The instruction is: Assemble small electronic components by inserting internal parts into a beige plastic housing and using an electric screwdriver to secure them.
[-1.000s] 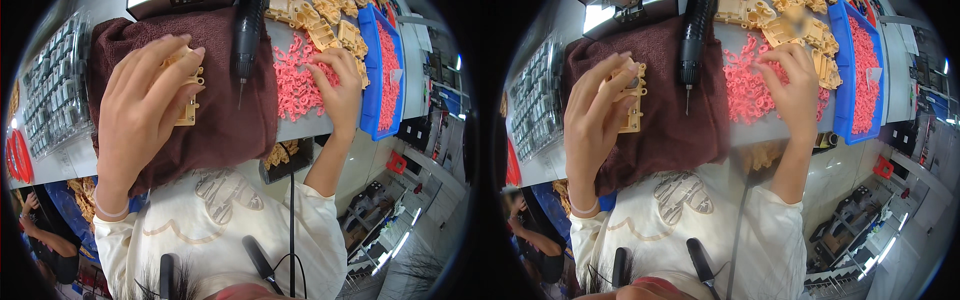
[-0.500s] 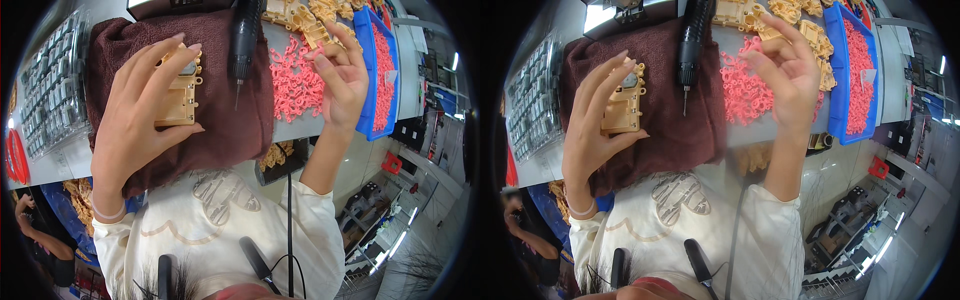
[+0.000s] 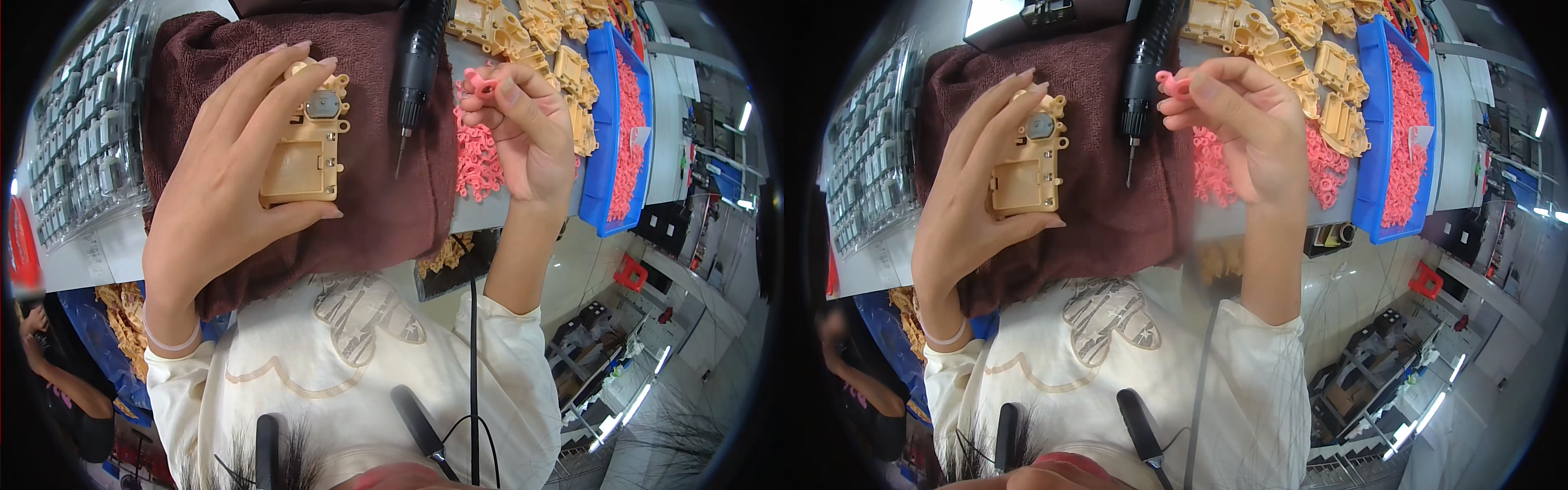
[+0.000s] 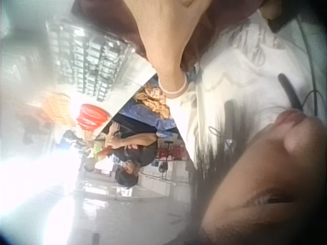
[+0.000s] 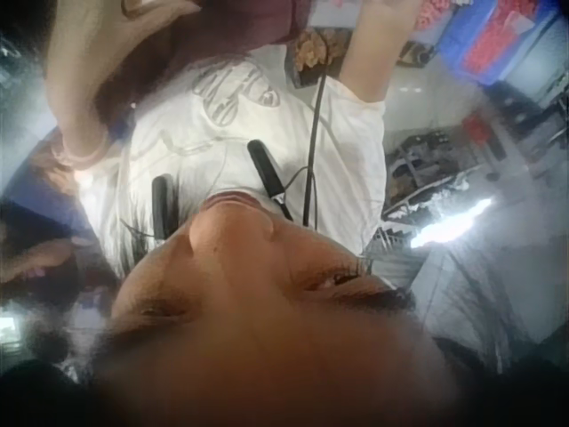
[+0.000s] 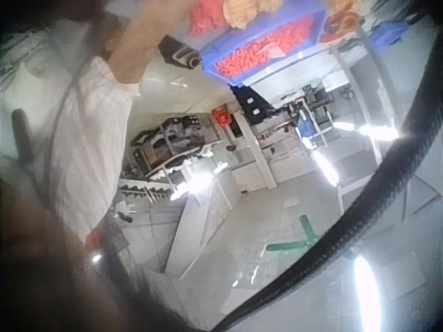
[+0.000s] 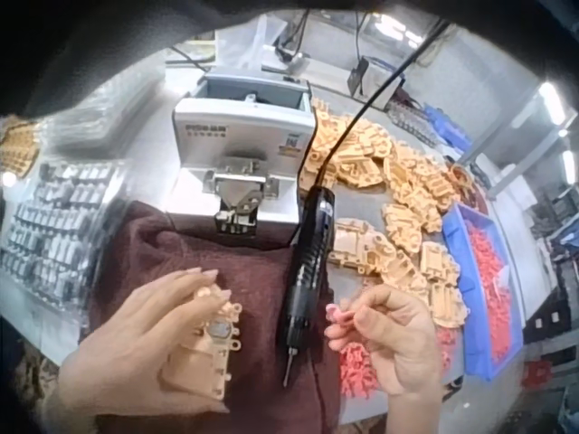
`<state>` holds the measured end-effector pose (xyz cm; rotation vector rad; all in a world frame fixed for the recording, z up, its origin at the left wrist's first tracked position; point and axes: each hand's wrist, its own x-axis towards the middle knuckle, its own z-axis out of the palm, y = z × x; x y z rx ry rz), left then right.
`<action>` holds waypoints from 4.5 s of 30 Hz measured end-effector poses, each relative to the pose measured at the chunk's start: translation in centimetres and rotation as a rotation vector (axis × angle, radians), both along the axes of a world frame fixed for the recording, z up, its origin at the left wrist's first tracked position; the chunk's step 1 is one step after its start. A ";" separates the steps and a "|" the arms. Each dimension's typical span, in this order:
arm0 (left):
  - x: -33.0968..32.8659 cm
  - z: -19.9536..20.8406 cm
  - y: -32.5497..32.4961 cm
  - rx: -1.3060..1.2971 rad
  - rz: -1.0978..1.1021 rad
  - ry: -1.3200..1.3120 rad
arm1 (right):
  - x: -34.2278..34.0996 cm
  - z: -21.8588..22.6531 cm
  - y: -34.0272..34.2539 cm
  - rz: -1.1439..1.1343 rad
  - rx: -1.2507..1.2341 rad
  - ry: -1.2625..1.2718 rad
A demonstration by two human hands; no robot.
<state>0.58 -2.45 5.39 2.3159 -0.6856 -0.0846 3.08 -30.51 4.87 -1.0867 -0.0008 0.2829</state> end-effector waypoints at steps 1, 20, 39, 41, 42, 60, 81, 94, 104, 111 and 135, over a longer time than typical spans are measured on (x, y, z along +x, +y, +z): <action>0.1 0.0 0.0 0.014 -0.001 -0.016 | -0.1 -0.1 0.2 -0.008 0.000 -0.003; 1.2 -1.5 -0.1 -0.130 0.062 -0.121 | 0.7 0.2 3.9 0.073 -0.347 -0.223; 1.3 -2.4 -0.2 -0.295 0.063 -0.096 | 1.8 2.7 6.7 0.189 -0.861 -0.545; 1.3 -2.4 -0.1 -0.274 0.063 -0.116 | 2.0 3.5 7.6 0.283 -0.854 -0.674; 1.3 -2.6 -0.1 -0.274 0.069 -0.113 | 2.1 3.0 7.8 0.290 -0.853 -0.674; 0.9 -0.9 -0.7 -0.252 0.110 -0.144 | 0.1 -0.1 3.8 -0.108 -1.062 -0.521; 2.1 0.0 1.7 -0.074 -0.038 0.011 | 1.9 1.7 8.0 0.055 -1.189 -1.073; 0.6 -3.2 -0.6 -0.312 0.144 -0.122 | 1.9 0.1 8.7 0.051 -1.098 -0.958; 0.8 -3.2 -0.5 -0.332 0.143 -0.055 | 3.3 -1.3 8.2 0.049 -1.109 -1.099; 0.9 -3.0 -0.7 -0.323 0.131 -0.073 | 2.0 -1.8 8.3 -0.055 -1.175 -1.038; 3.7 -2.0 -0.9 -0.193 0.038 -0.276 | 1.7 0.3 4.1 -0.200 -1.045 -0.212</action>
